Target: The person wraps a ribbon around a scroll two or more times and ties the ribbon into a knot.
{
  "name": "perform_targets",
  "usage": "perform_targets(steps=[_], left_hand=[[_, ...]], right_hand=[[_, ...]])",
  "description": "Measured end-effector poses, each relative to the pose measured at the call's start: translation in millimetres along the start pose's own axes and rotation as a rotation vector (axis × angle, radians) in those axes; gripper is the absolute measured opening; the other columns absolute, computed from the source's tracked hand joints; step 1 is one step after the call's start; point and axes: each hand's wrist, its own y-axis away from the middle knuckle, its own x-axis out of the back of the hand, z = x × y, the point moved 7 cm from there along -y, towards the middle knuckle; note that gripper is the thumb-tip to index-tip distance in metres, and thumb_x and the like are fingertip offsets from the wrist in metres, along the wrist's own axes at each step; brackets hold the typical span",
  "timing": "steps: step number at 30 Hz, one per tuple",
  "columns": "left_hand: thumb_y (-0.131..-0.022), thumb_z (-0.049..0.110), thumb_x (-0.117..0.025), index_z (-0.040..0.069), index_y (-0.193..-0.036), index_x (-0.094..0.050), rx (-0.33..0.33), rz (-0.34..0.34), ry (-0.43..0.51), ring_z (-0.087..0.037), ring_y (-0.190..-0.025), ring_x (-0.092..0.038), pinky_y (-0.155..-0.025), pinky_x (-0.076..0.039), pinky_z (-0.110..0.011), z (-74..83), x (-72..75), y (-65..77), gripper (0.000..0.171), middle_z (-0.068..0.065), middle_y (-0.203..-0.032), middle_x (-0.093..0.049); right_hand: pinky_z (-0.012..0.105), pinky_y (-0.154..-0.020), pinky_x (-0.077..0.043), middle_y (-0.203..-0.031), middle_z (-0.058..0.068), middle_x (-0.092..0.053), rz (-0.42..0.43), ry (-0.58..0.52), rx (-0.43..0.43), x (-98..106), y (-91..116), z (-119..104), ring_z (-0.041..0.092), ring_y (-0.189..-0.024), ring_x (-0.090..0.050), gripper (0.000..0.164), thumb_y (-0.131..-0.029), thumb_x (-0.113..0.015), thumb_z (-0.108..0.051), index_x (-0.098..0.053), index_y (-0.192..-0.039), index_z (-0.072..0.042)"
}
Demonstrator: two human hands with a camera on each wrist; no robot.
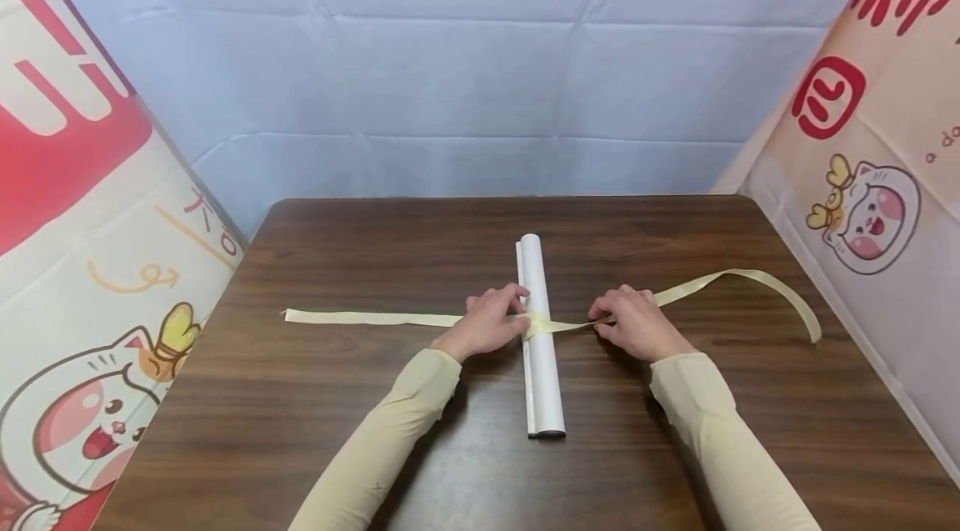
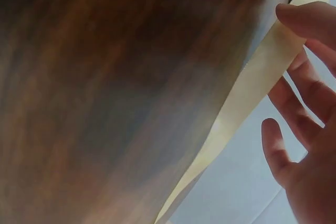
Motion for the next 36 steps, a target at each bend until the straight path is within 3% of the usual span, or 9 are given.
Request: perform_targets(steps=[7,16,25,36], left_hand=[[-0.090,0.024,-0.061,0.011,-0.120,-0.058,0.009,0.011,-0.007,-0.016,-0.093,-0.058,-0.084,-0.028,-0.035,1.5,-0.3,-5.1,0.033,0.001,-0.095,-0.066],[-0.087,0.024,-0.066,0.011,-0.108,-0.063,0.020,-0.013,-0.026,-0.009,-0.075,-0.052,-0.085,-0.036,-0.034,5.9,3.1,-10.8,0.024,0.002,-0.082,-0.061],[-0.085,0.031,-0.071,0.012,-0.095,-0.067,0.067,-0.060,-0.071,-0.009,-0.068,-0.050,-0.063,-0.039,-0.021,6.3,5.2,-14.2,0.022,0.003,-0.078,-0.061],[-0.086,0.032,-0.070,0.012,-0.083,-0.071,0.109,-0.138,-0.038,-0.008,-0.060,-0.046,-0.054,-0.036,-0.020,4.0,4.0,-12.3,0.020,0.007,-0.066,-0.055]], right_hand=[[0.049,-0.079,-0.038,-0.089,0.001,-0.067,0.059,0.078,-0.014,2,0,-1,0.027,-0.089,-0.056,0.007,-0.083,-0.070,-0.012,-0.072,-0.089,-0.016],[0.045,-0.073,-0.041,-0.089,0.006,-0.068,0.229,0.119,-0.088,16,-10,-7,0.029,-0.086,-0.056,0.010,-0.086,-0.068,-0.018,-0.073,-0.092,-0.011],[0.045,-0.073,-0.043,-0.086,0.007,-0.068,0.364,0.076,-0.127,29,-18,-21,0.029,-0.085,-0.059,0.013,-0.089,-0.064,-0.020,-0.072,-0.090,-0.011],[0.043,-0.075,-0.042,-0.079,0.005,-0.066,0.432,-0.034,-0.165,33,-27,-30,0.025,-0.076,-0.055,0.008,-0.088,-0.064,-0.018,-0.066,-0.090,-0.010]])
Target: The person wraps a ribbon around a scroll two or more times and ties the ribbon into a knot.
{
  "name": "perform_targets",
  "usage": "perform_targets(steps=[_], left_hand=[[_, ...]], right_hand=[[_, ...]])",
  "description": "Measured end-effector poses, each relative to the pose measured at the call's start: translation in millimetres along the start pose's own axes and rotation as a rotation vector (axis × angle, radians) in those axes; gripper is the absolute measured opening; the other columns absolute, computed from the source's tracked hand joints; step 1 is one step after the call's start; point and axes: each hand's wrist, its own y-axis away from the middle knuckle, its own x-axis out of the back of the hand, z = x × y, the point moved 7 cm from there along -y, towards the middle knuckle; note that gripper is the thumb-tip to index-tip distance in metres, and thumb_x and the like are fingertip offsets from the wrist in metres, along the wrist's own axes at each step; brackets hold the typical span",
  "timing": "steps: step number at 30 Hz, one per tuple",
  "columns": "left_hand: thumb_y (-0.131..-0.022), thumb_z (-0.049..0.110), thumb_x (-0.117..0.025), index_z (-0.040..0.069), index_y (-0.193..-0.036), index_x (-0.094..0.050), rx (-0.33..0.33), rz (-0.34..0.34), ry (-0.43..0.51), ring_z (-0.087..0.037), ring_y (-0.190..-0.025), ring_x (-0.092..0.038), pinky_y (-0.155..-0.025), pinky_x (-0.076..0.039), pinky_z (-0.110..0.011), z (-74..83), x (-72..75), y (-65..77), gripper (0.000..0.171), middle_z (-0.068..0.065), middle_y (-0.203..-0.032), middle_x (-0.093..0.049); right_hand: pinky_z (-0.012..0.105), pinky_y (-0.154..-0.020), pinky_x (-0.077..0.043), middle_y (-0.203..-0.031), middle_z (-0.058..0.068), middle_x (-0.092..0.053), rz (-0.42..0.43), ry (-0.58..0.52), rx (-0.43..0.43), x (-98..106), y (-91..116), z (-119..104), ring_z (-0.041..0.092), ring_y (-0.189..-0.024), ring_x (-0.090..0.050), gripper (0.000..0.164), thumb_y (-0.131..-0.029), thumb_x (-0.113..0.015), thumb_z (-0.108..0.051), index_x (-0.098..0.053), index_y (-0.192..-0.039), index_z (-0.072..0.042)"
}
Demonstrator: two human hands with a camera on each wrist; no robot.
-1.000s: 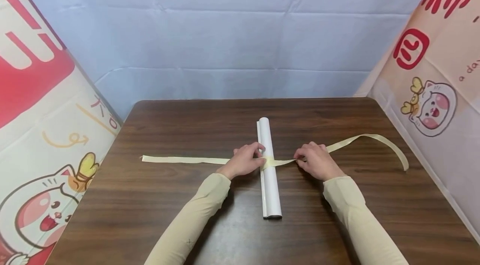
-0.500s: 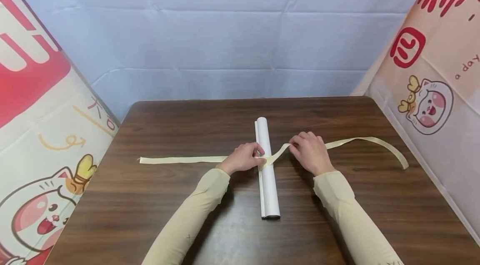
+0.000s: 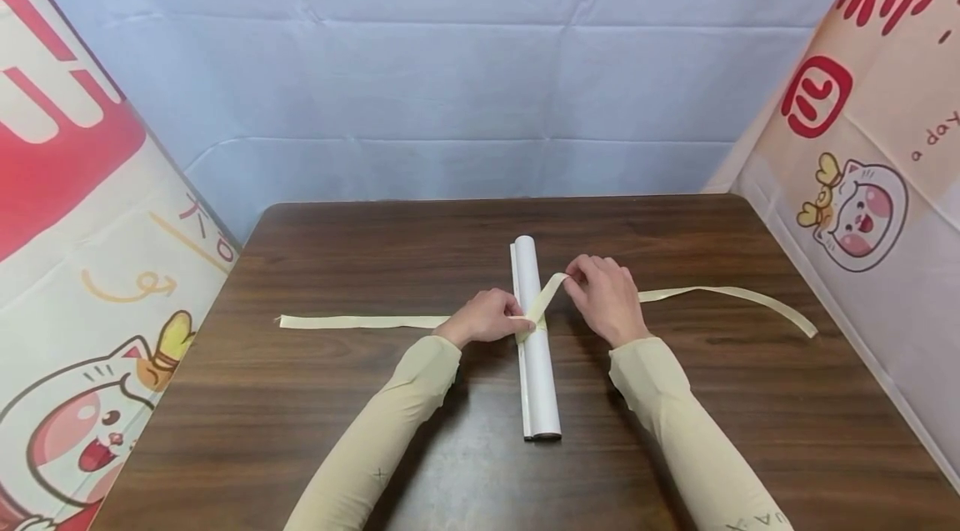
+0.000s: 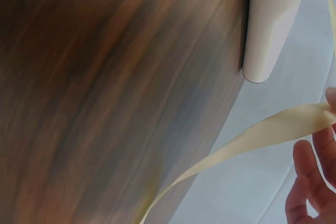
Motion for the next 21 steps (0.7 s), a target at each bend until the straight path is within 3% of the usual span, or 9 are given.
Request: perform_targets(steps=[10,21], left_hand=[[-0.087,0.029,-0.068,0.011,-0.082,-0.072,-0.033,-0.004,0.033,-0.007,-0.058,-0.044,-0.054,-0.034,-0.019,3.7,2.6,1.5,0.019,0.008,-0.062,-0.051],[-0.092,0.026,-0.062,0.007,-0.081,-0.069,-0.052,-0.024,0.063,-0.008,-0.055,-0.039,-0.053,-0.031,-0.020,6.0,7.1,5.0,0.022,0.007,-0.061,-0.046]], right_hand=[[0.042,-0.076,-0.042,-0.086,0.005,-0.065,0.009,-0.057,-0.051,-4,0,-2,0.026,-0.082,-0.052,0.006,-0.086,-0.066,-0.017,-0.067,-0.086,-0.011],[0.035,-0.071,-0.045,-0.090,0.004,-0.068,-0.223,-0.212,-0.208,-21,4,-1,0.021,-0.080,-0.058,0.016,-0.092,-0.064,-0.026,-0.071,-0.096,-0.013]])
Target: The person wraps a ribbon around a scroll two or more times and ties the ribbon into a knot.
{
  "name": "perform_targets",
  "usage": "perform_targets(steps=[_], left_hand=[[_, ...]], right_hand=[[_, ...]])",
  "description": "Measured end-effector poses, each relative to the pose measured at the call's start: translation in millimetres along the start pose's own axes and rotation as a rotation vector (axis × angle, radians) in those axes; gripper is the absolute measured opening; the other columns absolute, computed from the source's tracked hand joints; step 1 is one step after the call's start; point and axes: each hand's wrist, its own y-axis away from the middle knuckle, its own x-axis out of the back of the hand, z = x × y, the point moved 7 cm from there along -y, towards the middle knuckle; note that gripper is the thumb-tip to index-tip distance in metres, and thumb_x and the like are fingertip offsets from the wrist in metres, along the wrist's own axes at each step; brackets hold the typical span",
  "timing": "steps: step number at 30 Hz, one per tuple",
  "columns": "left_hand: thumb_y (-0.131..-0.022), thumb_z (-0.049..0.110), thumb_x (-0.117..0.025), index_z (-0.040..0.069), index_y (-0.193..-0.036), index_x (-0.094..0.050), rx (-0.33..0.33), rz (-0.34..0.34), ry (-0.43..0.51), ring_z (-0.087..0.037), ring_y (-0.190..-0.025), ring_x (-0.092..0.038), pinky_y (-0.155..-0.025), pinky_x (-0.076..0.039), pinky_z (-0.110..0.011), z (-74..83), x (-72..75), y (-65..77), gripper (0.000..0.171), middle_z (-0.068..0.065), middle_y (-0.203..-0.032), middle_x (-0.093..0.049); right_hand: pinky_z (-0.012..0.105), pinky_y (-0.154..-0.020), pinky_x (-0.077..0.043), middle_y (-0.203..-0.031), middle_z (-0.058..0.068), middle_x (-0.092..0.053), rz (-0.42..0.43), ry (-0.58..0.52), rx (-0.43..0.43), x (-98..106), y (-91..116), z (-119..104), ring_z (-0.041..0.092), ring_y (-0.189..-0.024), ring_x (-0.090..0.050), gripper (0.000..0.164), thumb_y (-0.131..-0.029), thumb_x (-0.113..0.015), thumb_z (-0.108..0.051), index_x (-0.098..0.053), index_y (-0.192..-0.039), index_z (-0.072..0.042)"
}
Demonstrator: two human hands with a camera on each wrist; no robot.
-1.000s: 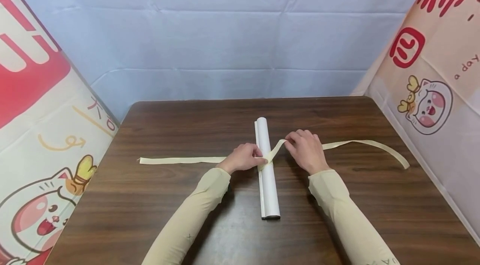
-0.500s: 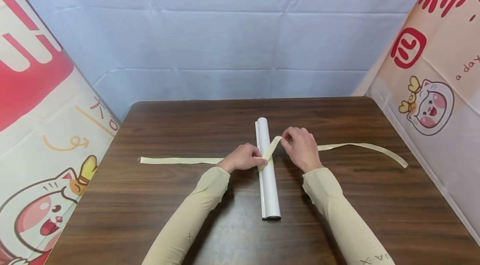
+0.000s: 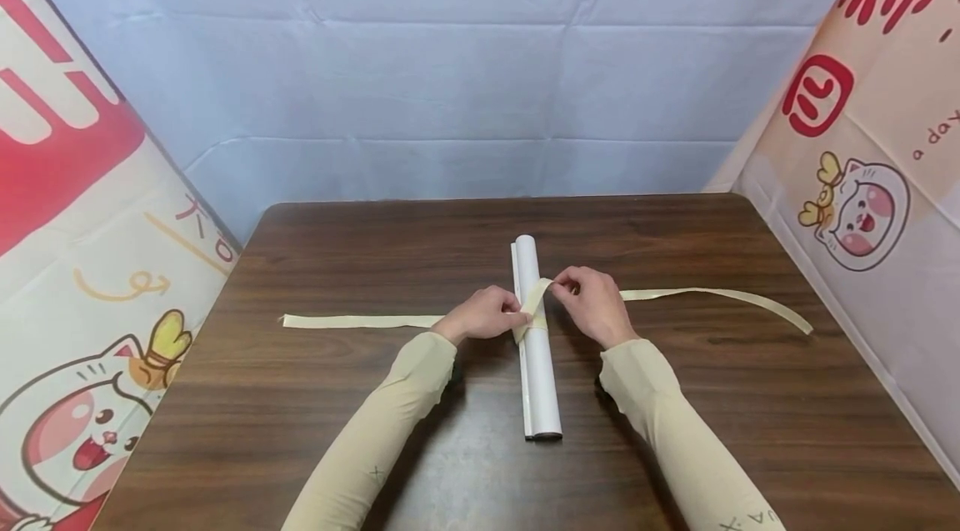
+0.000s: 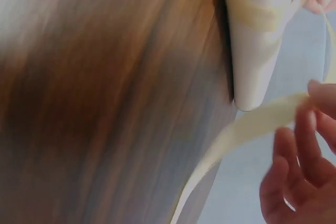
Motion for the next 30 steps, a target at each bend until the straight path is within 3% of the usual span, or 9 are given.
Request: perform_targets(steps=[6,13,23,30], left_hand=[[-0.091,0.021,-0.063,0.007,-0.082,-0.066,-0.009,-0.005,-0.001,-0.008,-0.056,-0.041,-0.054,-0.032,-0.019,1.1,2.4,-1.3,0.017,0.006,-0.062,-0.047],[-0.089,0.017,-0.065,0.007,-0.081,-0.061,-0.045,0.006,-0.032,-0.009,-0.061,-0.042,-0.057,-0.033,-0.019,5.4,6.2,-1.3,0.013,0.005,-0.066,-0.047],[-0.087,0.019,-0.069,0.008,-0.085,-0.063,-0.061,0.100,-0.053,-0.014,-0.078,-0.048,-0.069,-0.038,-0.022,7.0,10.9,-2.4,0.012,-0.002,-0.087,-0.055],[-0.086,0.023,-0.072,0.009,-0.086,-0.067,-0.086,0.165,-0.030,-0.014,-0.079,-0.051,-0.072,-0.041,-0.022,6.2,13.9,-3.7,0.014,-0.002,-0.088,-0.061]], right_hand=[[0.033,-0.072,-0.046,-0.096,0.007,-0.068,-0.100,-0.078,0.056,-11,1,-4,0.020,-0.082,-0.058,0.015,-0.093,-0.063,-0.020,-0.071,-0.101,-0.010],[0.030,-0.071,-0.044,-0.086,0.005,-0.062,-0.156,-0.151,0.165,-19,4,-13,0.017,-0.078,-0.055,0.011,-0.093,-0.062,-0.014,-0.070,-0.096,-0.007],[0.031,-0.073,-0.042,-0.097,0.008,-0.059,-0.357,-0.234,0.111,-33,9,-8,0.019,-0.083,-0.050,0.019,-0.099,-0.050,-0.016,-0.066,-0.104,-0.007],[0.028,-0.068,-0.041,-0.089,0.007,-0.053,-0.466,-0.227,0.190,-39,13,-10,0.018,-0.080,-0.048,0.016,-0.084,-0.059,-0.010,-0.063,-0.099,-0.007]])
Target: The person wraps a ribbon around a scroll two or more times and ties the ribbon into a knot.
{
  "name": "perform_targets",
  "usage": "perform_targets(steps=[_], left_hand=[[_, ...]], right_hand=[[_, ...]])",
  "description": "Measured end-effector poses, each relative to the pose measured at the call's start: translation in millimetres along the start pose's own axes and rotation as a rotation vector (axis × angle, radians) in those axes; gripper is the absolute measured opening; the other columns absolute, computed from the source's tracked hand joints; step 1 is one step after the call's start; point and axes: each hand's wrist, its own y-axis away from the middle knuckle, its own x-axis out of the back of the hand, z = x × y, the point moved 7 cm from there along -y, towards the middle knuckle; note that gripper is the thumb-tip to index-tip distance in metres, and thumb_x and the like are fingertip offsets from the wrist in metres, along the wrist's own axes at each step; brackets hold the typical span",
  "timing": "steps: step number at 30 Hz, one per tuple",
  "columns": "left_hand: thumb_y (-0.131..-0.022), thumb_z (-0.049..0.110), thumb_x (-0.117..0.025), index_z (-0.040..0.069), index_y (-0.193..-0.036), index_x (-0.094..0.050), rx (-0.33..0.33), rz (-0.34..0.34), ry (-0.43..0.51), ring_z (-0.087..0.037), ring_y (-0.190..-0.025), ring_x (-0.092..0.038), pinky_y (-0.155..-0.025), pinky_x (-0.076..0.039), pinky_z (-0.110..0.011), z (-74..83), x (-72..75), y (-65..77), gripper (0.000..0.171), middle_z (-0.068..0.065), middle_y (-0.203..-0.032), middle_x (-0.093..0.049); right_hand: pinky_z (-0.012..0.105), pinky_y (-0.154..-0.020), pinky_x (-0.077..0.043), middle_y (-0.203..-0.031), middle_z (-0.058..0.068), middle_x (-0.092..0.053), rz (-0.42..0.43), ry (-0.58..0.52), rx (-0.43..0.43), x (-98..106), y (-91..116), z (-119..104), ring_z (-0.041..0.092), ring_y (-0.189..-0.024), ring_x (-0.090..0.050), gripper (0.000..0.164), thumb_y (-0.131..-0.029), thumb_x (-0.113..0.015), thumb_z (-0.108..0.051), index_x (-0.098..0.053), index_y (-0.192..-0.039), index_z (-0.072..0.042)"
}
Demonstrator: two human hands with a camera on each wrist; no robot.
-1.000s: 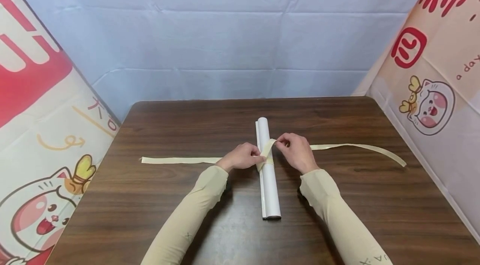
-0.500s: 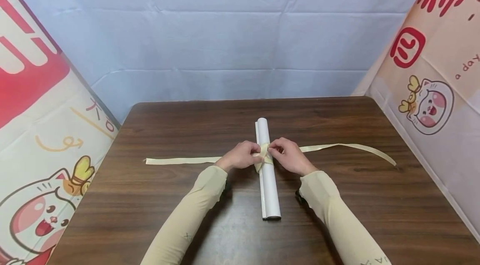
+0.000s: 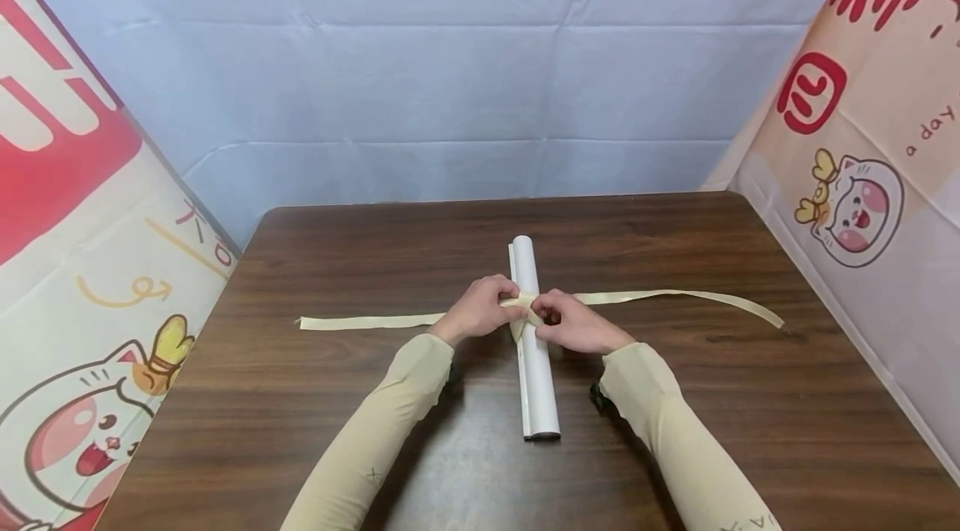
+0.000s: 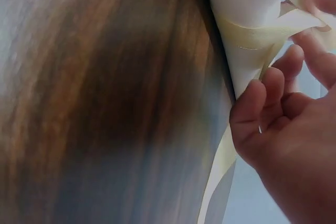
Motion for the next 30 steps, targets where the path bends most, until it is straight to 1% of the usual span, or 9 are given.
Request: perform_targets(steps=[1,4,8,10,14,18,22,28,30], left_hand=[[-0.086,0.023,-0.072,0.009,-0.087,-0.067,-0.003,-0.001,0.007,-0.014,-0.078,-0.051,-0.071,-0.041,-0.022,-0.2,-0.2,-0.1,0.014,-0.001,-0.086,-0.061],[-0.087,0.022,-0.071,0.010,-0.089,-0.067,-0.002,-0.017,0.035,-0.014,-0.074,-0.051,-0.067,-0.039,-0.021,-0.6,-1.5,0.1,0.013,0.002,-0.080,-0.061],[-0.088,0.021,-0.070,0.010,-0.088,-0.067,0.004,-0.034,0.072,-0.012,-0.070,-0.050,-0.064,-0.038,-0.020,-1.3,-2.9,1.3,0.012,0.004,-0.078,-0.061],[-0.088,0.021,-0.069,0.010,-0.088,-0.067,0.007,-0.039,0.079,-0.011,-0.069,-0.049,-0.063,-0.038,-0.019,-1.3,-3.2,2.1,0.012,0.004,-0.077,-0.062],[-0.089,0.021,-0.068,0.009,-0.090,-0.067,0.011,-0.049,0.082,-0.010,-0.068,-0.049,-0.064,-0.038,-0.020,-1.6,-4.0,2.8,0.012,0.003,-0.079,-0.063],[-0.090,0.020,-0.067,0.008,-0.094,-0.067,0.018,-0.045,0.089,-0.010,-0.072,-0.052,-0.068,-0.041,-0.020,-2.4,-3.9,2.7,0.013,0.000,-0.086,-0.067],[-0.091,0.020,-0.066,0.007,-0.095,-0.067,0.022,-0.036,0.078,-0.011,-0.073,-0.053,-0.070,-0.042,-0.021,-3.3,-3.9,3.0,0.013,-0.002,-0.089,-0.069],[-0.091,0.019,-0.065,0.008,-0.094,-0.066,0.020,-0.034,0.076,-0.010,-0.071,-0.052,-0.070,-0.041,-0.021,-2.3,-5.1,3.7,0.012,-0.001,-0.086,-0.068],[-0.091,0.019,-0.065,0.008,-0.094,-0.066,0.021,-0.036,0.083,-0.010,-0.072,-0.052,-0.070,-0.041,-0.020,-2.4,-6.1,3.7,0.011,0.000,-0.086,-0.068]], right_hand=[[0.027,-0.067,-0.040,-0.089,0.007,-0.052,-0.004,0.006,0.005,-0.4,-0.3,0.3,0.017,-0.079,-0.048,0.016,-0.082,-0.061,-0.009,-0.062,-0.098,-0.007],[0.027,-0.068,-0.041,-0.089,0.008,-0.053,0.002,0.006,0.022,-0.5,-1.2,0.2,0.016,-0.079,-0.048,0.014,-0.082,-0.064,-0.008,-0.063,-0.096,-0.007],[0.025,-0.068,-0.042,-0.090,0.007,-0.054,0.023,0.000,0.045,0.4,-1.4,-1.1,0.015,-0.078,-0.049,0.009,-0.086,-0.061,-0.004,-0.065,-0.094,-0.006],[0.025,-0.068,-0.041,-0.090,0.007,-0.055,0.032,-0.003,0.056,1.0,-0.7,-2.3,0.014,-0.078,-0.048,0.010,-0.087,-0.058,-0.002,-0.066,-0.093,-0.005],[0.025,-0.070,-0.041,-0.090,0.007,-0.056,0.047,-0.004,0.057,2.0,1.9,-4.0,0.014,-0.079,-0.048,0.011,-0.089,-0.057,-0.002,-0.067,-0.092,-0.005],[0.027,-0.071,-0.043,-0.091,0.007,-0.060,0.068,0.010,0.039,3.4,3.8,-5.2,0.015,-0.079,-0.051,0.010,-0.090,-0.059,-0.004,-0.067,-0.094,-0.005],[0.028,-0.070,-0.043,-0.086,0.004,-0.062,0.104,0.047,0.025,5.7,3.0,-4.6,0.015,-0.077,-0.052,0.010,-0.090,-0.060,-0.007,-0.069,-0.095,-0.007],[0.030,-0.074,-0.038,-0.084,0.004,-0.063,0.122,0.091,0.077,7.6,3.2,-7.1,0.015,-0.078,-0.047,0.012,-0.090,-0.058,-0.003,-0.069,-0.093,-0.008],[0.030,-0.075,-0.039,-0.087,0.004,-0.063,0.122,0.088,0.086,7.4,3.8,-7.3,0.015,-0.079,-0.049,0.013,-0.091,-0.057,-0.002,-0.069,-0.094,-0.007]])
